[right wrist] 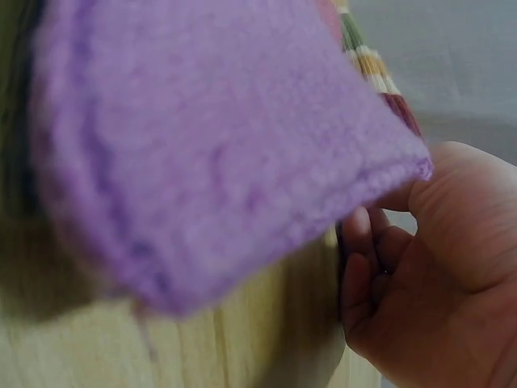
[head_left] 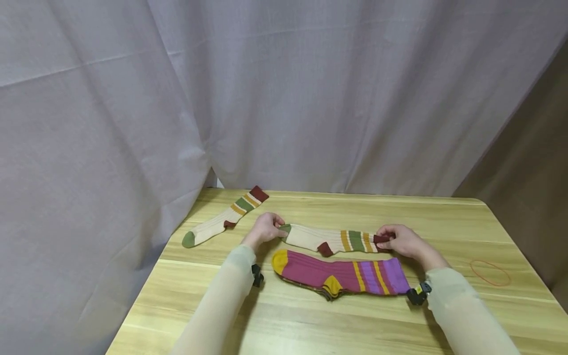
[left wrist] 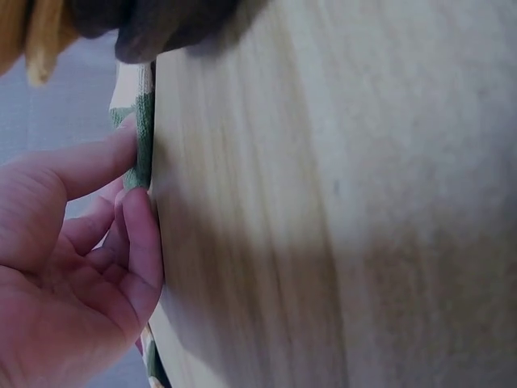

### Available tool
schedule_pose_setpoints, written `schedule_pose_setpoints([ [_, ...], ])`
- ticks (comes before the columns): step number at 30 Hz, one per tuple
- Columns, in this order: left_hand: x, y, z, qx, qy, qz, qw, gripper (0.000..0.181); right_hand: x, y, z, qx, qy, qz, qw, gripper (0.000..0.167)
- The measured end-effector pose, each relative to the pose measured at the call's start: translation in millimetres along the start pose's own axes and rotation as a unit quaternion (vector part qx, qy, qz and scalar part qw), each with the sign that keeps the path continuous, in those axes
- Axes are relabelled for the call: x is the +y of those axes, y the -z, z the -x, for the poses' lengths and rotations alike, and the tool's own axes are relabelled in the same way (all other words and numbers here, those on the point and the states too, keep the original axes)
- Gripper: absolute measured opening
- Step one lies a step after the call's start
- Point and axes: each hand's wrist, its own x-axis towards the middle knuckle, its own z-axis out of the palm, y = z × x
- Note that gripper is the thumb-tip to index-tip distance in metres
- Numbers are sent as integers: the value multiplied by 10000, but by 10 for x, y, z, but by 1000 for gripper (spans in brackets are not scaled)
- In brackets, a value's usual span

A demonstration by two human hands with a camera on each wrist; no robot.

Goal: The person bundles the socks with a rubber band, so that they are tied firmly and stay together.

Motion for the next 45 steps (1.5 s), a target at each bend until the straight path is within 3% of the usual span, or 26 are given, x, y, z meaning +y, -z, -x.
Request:
schedule_pose_setpoints([
  [8, -32, -4, 18, 31, -42, -38, 10000, 22, 35, -35, 14, 31, 148, -37, 9999, 11],
  [15, 13, -20, 20, -7, -78, 2, 10000, 29, 91, -34, 29, 169, 86, 206, 9996, 33],
  [21, 43, -49, 46, 17, -73, -208, 9998, 19, 63, -60, 31, 200, 117, 257, 9994, 25],
  [29, 126, -84, 56, 178, 161, -321, 9992, 33, 1, -48, 65, 252, 135, 430, 9987, 20],
  [35, 145, -107, 28, 93, 391, -525, 9978, 24, 26, -56, 91, 425, 216, 461, 9978, 15],
  [45, 130, -114, 34, 142, -13, -384, 9992, 17, 61, -55, 113, 820, 276, 350, 9956, 17],
])
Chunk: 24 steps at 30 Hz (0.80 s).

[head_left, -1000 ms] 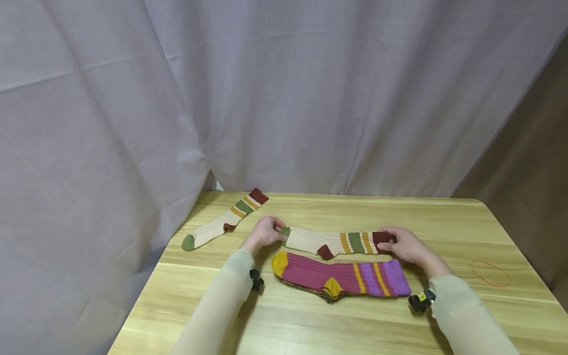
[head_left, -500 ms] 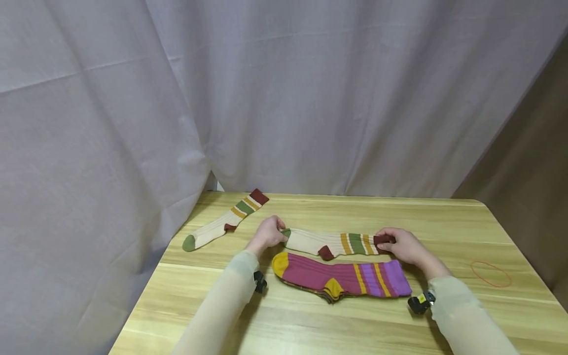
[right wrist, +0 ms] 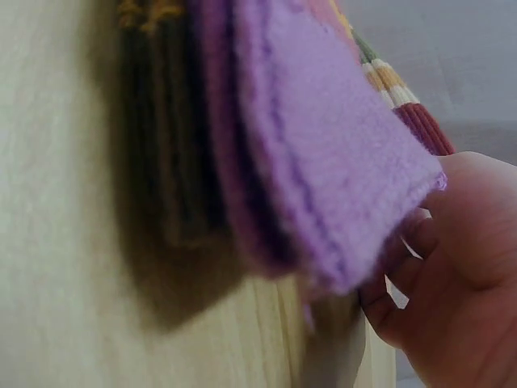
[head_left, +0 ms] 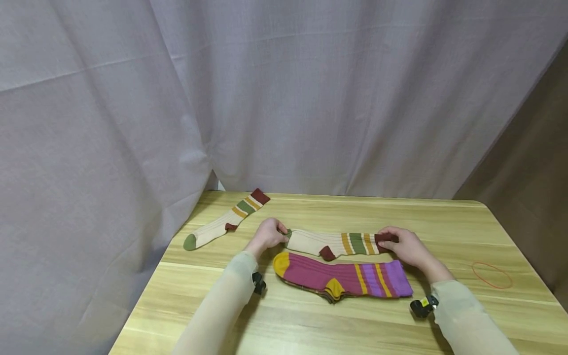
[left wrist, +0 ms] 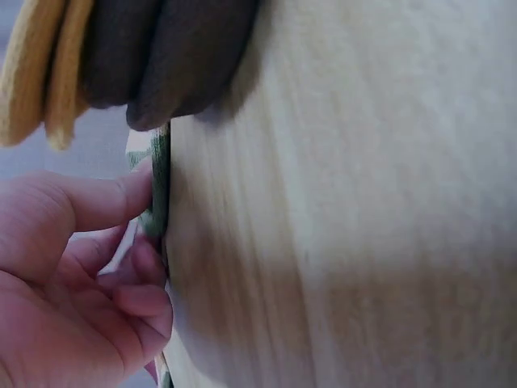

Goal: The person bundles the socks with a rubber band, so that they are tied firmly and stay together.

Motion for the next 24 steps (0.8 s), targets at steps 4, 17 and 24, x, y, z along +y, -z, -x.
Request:
schedule_pose_setpoints([
  [4, -10, 2, -1, -39, -75, 156, 9998, 22, -4, 7, 7, 85, -65, -66, 9999, 18],
  [17, -29, 70, 18, -258, -166, 474, 9984, 19, -48, 39, 7, 431, -59, 22, 9991, 25],
  [24, -77, 146, 40, -330, -104, 1368, 9900, 19, -161, 105, 23, 420, -92, -245, 9988, 31],
])
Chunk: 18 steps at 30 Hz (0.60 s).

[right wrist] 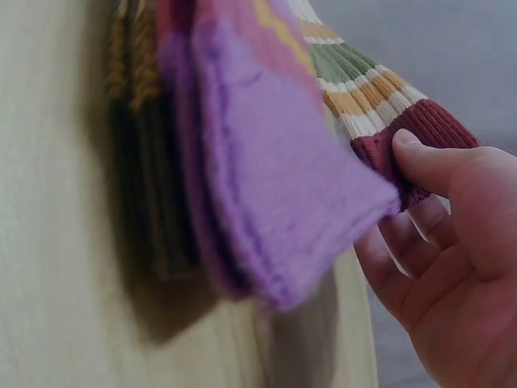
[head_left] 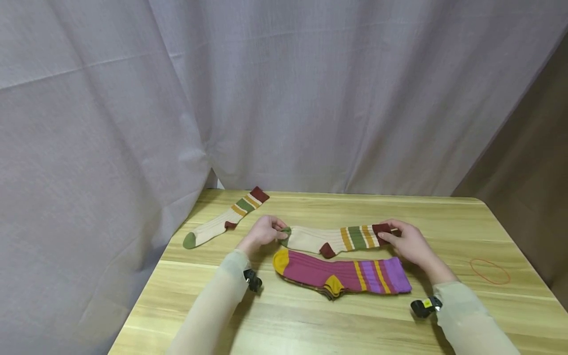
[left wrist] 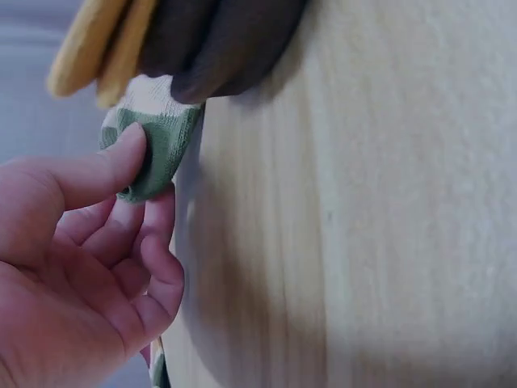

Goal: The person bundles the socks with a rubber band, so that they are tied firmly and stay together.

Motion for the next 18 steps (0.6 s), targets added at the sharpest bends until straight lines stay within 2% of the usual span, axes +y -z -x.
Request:
schedule_pose_setpoints([
  [5, 24, 31, 35, 317, 207, 212, 9991, 28, -109, 49, 39, 164, 100, -123, 9997, 32],
  [9, 22, 41, 62, 616, 215, 401, 9971, 28, -178, 87, 82, 445, 180, -288, 9984, 31],
  [13, -2, 48, 103, 712, 68, 1040, 9920, 27, -222, 91, 150, 682, 120, -721, 9950, 31],
  [18, -14, 13, 179, 653, -199, 1905, 9793, 26, -257, 70, 264, 876, -219, -1455, 9852, 36],
])
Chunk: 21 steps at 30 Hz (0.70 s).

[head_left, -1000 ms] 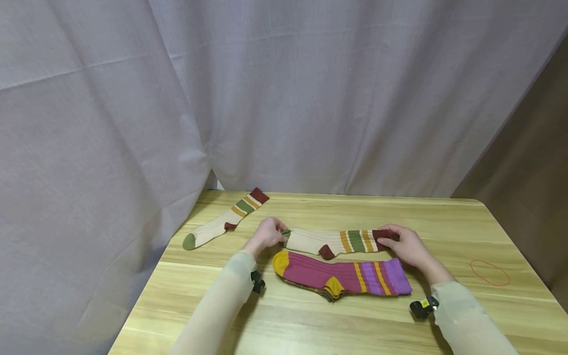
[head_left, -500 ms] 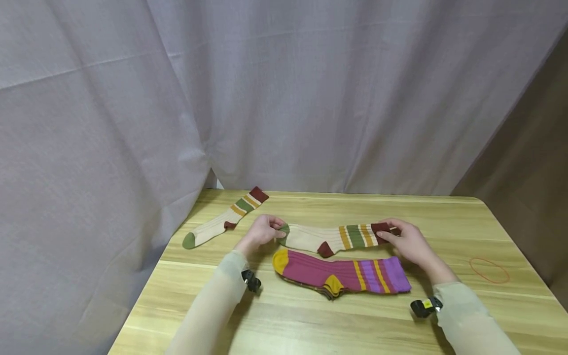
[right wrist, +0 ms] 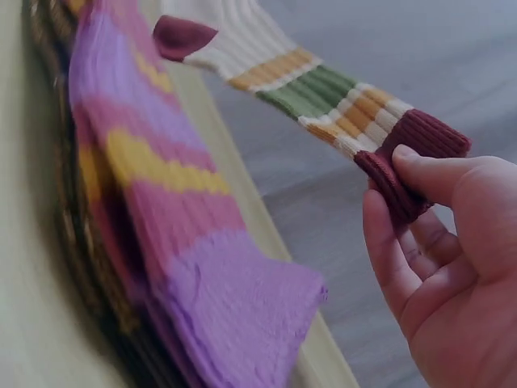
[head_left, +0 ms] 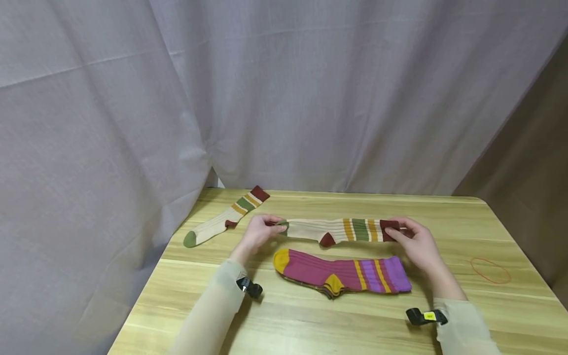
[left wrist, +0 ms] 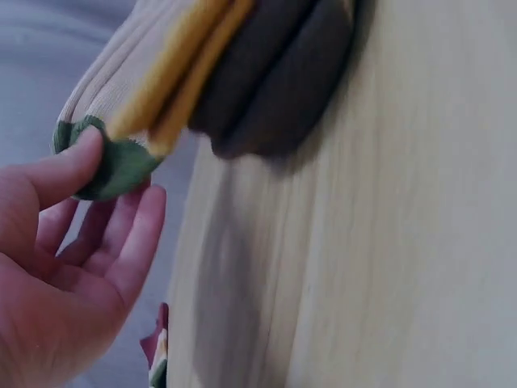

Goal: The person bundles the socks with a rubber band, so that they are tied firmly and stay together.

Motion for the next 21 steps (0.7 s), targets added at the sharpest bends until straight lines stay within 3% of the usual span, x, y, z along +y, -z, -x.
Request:
schedule_pose_setpoints([
  [7, 87, -52, 228, 566, -470, 749, 9945, 21, -79, -26, 100, 169, -238, -631, 9976, 37],
  [12, 151, -66, 415, 814, -692, 1113, 9880, 18, -179, 32, 158, -109, -111, -817, 9965, 36],
  [15, 167, -60, 499, 727, -597, 1130, 9891, 18, -223, 98, 189, -408, -53, -784, 9961, 41],
  [21, 209, -1, 599, 233, -376, 836, 9955, 20, -282, 221, 219, -942, -249, -460, 9942, 50],
])
